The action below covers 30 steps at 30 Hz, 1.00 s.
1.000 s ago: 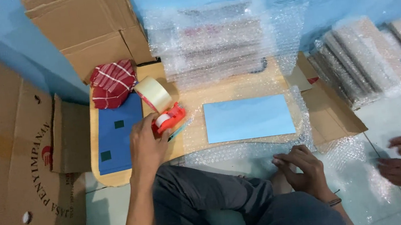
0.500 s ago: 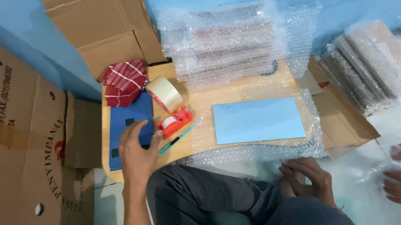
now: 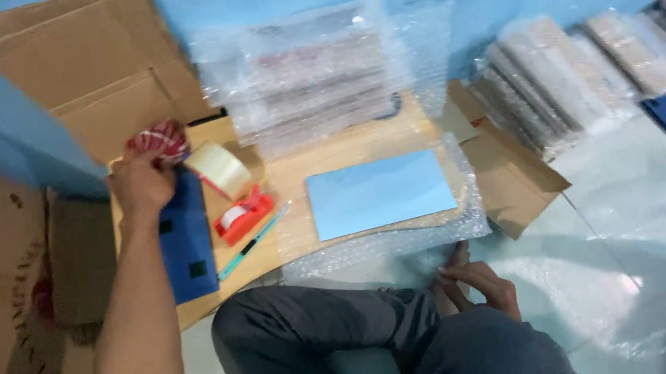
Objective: Cleaning a blue rectangular object with a cloth and then wrapping it in bubble wrap and securing it with tape.
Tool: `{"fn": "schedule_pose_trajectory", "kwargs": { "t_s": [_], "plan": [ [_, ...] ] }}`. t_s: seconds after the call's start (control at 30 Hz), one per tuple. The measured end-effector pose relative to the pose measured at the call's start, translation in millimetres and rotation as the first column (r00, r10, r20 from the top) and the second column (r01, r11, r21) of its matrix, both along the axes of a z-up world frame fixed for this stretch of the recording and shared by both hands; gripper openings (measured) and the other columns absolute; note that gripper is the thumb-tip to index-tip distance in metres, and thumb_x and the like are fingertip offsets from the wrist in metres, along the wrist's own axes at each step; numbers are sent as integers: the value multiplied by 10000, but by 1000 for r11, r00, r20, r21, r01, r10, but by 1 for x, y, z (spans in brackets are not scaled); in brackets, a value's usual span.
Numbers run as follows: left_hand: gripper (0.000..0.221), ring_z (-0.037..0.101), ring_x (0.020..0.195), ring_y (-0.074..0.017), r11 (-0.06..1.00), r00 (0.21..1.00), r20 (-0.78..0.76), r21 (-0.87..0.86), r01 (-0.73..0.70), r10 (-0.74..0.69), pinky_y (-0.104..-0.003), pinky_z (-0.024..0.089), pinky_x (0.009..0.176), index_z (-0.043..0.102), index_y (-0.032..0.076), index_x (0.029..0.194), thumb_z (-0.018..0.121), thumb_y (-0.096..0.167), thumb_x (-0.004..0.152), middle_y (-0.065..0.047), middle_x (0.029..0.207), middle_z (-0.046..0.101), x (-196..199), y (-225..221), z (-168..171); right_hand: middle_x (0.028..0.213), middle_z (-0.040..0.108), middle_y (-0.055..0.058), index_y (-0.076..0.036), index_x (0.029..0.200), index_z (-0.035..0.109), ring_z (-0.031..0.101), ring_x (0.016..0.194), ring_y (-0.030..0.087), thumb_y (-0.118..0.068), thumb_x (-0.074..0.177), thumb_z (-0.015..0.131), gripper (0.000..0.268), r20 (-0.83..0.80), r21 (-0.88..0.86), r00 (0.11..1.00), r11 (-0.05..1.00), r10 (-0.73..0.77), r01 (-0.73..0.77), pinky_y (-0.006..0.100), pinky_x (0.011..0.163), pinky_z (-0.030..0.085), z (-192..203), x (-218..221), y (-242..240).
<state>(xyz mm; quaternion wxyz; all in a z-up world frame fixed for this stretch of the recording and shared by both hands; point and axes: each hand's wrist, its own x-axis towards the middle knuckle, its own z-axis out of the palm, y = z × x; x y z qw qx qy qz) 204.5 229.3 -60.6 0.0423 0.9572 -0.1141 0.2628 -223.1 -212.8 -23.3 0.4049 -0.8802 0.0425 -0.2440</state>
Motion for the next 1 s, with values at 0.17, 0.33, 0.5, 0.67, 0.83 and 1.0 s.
{"fn": "schedule_pose_trajectory", "kwargs": {
  "t_s": [0.17, 0.33, 0.5, 0.67, 0.83, 1.0],
  "plan": [
    [334, 684, 860, -376, 976, 993, -120, -216, -31, 5, -453, 493, 813, 763, 18, 1221, 666, 52, 903, -211, 1049, 755, -30, -18, 63, 873, 826, 40, -85, 988, 803, 770, 759, 133, 31, 718, 816, 294, -70, 157, 987, 975, -146, 156, 265, 742, 585, -4, -22, 1],
    [193, 714, 714, -332, 880, 987, 155, -472, 42, 36, -399, 583, 694, 778, -123, 1131, 715, -55, 962, -256, 934, 756, -76, -36, 111, 903, 794, 39, -98, 1011, 782, 741, 795, 151, 24, 709, 824, 328, -35, 149, 977, 966, -208, 211, 291, 756, 573, 4, -12, -1],
    [119, 573, 975, -358, 761, 936, 248, -549, 347, -248, -469, 476, 891, 627, -83, 1064, 598, -123, 956, -223, 1081, 604, -188, -128, 172, 1149, 702, 143, -4, 1220, 668, 666, 1028, 254, -239, 903, 734, 400, -88, 95, 873, 868, -480, 487, 385, 914, 524, 7, 30, -35],
    [245, 650, 1109, -326, 655, 905, 97, -659, 369, -413, -386, 533, 870, 665, -25, 1114, 609, -57, 878, -209, 1381, 636, -222, -218, 100, 1385, 602, 197, 34, 1437, 497, 617, 1233, 293, -295, 939, 626, 611, -364, 462, 850, 720, -379, 519, 389, 1029, 495, -11, 95, -68],
    [298, 640, 1124, -388, 703, 831, 5, -531, 474, -557, -470, 498, 993, 645, -31, 1124, 598, -59, 831, -194, 1195, 681, -230, -261, 66, 777, 631, 107, 89, 916, 707, 544, 662, 166, -368, 925, 680, 458, -470, 551, 856, 688, -213, 473, 304, 585, 473, 7, 103, -52],
    [663, 307, 1493, -440, 829, 790, -289, -343, 442, -541, -536, 123, 1252, 459, -115, 1443, 476, 407, 1035, -311, 1558, 398, -228, -284, 43, 998, 740, 238, 127, 1158, 701, 688, 809, 267, -336, 911, 654, 527, -531, 579, 818, 611, -222, 541, 354, 722, 564, 27, 107, -43]
  ]
}}
